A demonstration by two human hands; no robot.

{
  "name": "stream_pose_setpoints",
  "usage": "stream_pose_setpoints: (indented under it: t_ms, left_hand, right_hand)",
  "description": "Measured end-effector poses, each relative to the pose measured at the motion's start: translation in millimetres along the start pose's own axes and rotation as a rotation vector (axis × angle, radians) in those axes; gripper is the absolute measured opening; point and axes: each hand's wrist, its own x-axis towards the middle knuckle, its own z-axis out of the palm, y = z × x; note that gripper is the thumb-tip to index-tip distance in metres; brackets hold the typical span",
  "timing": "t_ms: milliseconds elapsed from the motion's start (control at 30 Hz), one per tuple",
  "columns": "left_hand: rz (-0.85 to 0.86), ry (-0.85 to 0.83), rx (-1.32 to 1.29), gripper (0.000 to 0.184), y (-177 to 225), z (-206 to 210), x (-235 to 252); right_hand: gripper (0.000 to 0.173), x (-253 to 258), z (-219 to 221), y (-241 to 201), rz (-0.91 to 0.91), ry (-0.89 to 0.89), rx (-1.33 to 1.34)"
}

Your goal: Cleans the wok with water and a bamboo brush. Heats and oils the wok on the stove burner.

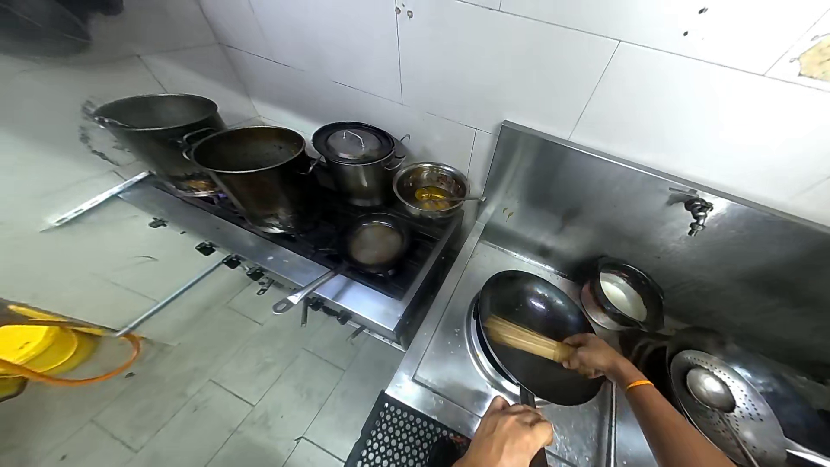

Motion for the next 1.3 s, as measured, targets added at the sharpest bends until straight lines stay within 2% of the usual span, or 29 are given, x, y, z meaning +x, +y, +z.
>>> stream_pose_setpoints:
  t_ms: [67, 133, 200, 267, 300, 367, 433, 500, 567, 633, 700, 800, 833, 967, 1033, 1100, 1200, 1267, 1300]
  left_hand:
    - [0.007, -0.008, 0.001, 0.032, 0, 0, 0]
    - [0.01, -0.002, 0.003, 0.032, -1, 0, 1]
    - [0.012, 0.009, 0.006, 0.032, -2, 1, 1]
    - [0.01, 0.013, 0.003, 0.033, -1, 1, 0]
    - [0.008, 0.015, 0.001, 0.033, -1, 0, 1]
    - [0.009, 0.004, -0.001, 0.034, 0, -1, 1]
    - [0.014, 0.007, -0.002, 0.034, -1, 0, 2]
    - [0.016, 0.017, -0.005, 0.033, -3, 2, 2]
    - [0.016, 0.012, -0.002, 0.032, -2, 4, 1]
    - [0.012, 0.01, 0.001, 0.033, -1, 4, 1]
    - [0.01, 0.012, -0.001, 0.032, -1, 5, 1]
    - [0.016, 0.018, 0.003, 0.031, -3, 7, 0]
    - [0.015, 0.016, 0.007, 0.031, -3, 7, 1]
    - [0.013, 0.009, 0.001, 0.032, -2, 7, 1]
    - [0.012, 0.014, 0.001, 0.032, -3, 9, 2]
    - [0.017, 0.01, -0.001, 0.032, -3, 9, 2]
    - [0.02, 0.01, -0.001, 0.032, -4, 11, 1]
    - [0.013, 0.014, -0.006, 0.031, -4, 11, 1]
    - [0.003, 0.017, -0.009, 0.031, -3, 11, 1]
  right_hand:
    - [0.074, 7, 7, 4, 0.067, 0.221, -0.229]
    - [0.066, 7, 21, -3, 0.113, 0.339, -0.4]
    - [0.055, 17, 19, 4, 0.014, 0.226, -0.294]
    - [0.05, 22, 7, 7, -0.053, 0.116, -0.383]
    - [0.056, 21, 3, 6, -0.039, 0.134, -0.399]
    - [0.069, 13, 10, -1, 0.053, 0.283, -0.411]
    - [0.068, 14, 21, -6, 0.087, 0.354, -0.426]
    - [0.06, 22, 17, -1, -0.017, 0.255, -0.422]
    - [0.061, 25, 10, 2, -0.066, 0.191, -0.483]
    - [0.07, 17, 18, -4, 0.015, 0.295, -0.467]
    - [0.07, 12, 30, -12, 0.078, 0.376, -0.48]
    - [0.056, 24, 20, -3, -0.065, 0.228, -0.529]
    - [0.057, 27, 15, 0, -0.083, 0.199, -0.56]
    - [0.069, 16, 32, -12, 0.055, 0.394, -0.451]
    - [0.061, 23, 36, -10, -0.01, 0.376, -0.38]
    - [0.062, 30, 27, -4, -0.098, 0.285, -0.466]
    - [0.07, 26, 31, -9, 0.0, 0.365, -0.416]
    - [0.066, 23, 42, -17, 0.044, 0.442, -0.353]
    - [0.062, 24, 41, -18, 0.001, 0.424, -0.334]
